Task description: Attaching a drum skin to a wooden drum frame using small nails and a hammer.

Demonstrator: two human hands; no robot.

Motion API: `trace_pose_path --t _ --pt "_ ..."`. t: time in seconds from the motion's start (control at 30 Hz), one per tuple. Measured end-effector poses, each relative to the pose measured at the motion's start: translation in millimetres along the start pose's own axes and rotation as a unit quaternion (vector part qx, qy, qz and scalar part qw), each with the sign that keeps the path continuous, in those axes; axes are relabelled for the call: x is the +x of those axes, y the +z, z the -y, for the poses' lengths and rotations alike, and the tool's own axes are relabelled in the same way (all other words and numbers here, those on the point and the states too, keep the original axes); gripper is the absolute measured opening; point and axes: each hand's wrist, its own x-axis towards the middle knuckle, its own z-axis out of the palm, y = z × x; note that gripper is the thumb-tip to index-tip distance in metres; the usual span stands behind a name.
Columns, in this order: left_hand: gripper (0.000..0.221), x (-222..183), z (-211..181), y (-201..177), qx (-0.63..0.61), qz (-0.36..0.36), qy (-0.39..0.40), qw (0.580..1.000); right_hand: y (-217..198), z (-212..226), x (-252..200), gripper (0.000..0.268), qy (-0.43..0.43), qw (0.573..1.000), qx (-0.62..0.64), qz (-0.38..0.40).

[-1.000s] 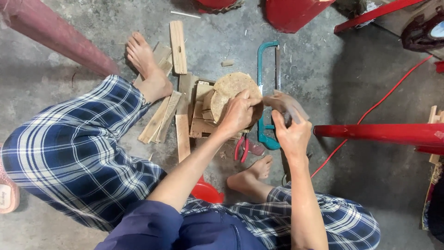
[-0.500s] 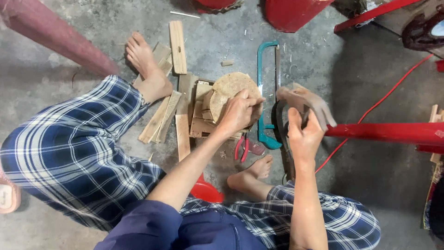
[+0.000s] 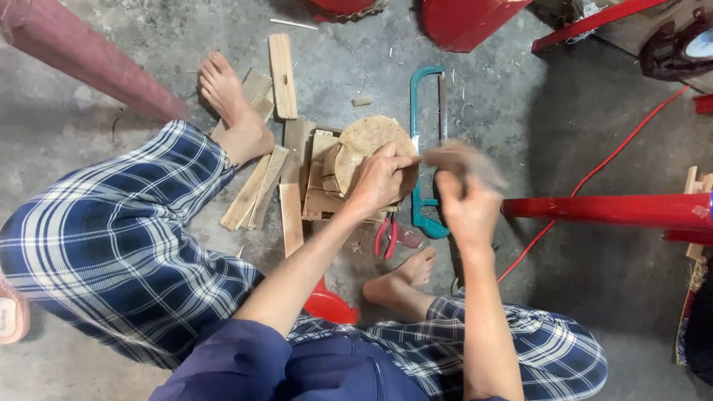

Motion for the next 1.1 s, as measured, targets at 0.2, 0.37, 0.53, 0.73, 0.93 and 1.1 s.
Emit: trace_pose_path --t 0.2,0.37,0.53,0.73,0.93,1.1 --pt "0.03 0 -7 -8 -0.012 0.005 -0.008 1.0 3 -20 -17 0.038 0.219 0.974 0.056 0.005" --pt "0.031 2 5 4 -0.017 0.005 -0.027 0.999 15 34 15 0.01 0.16 0.986 -0.044 0.028" --pt "0.03 -3 0 -5 -0.042 -0.007 0.0 0.999 2 3 -7 0.024 0.183 0.983 0.008 -0.007" --pt "0.03 4 10 6 -0.038 -0.014 0.001 0.999 11 0 -13 0.023 0.111 0.994 0.021 -0.013" --pt "0.03 -3 2 -2 -0.085 -0.024 0.016 0.996 2 -7 -22 0.02 0.194 0.978 0.061 -0.038" --pt "0.029 -2 5 1 -0.071 -0.018 0.008 0.997 21 -41 -47 0.016 0.143 0.989 0.013 -0.03"
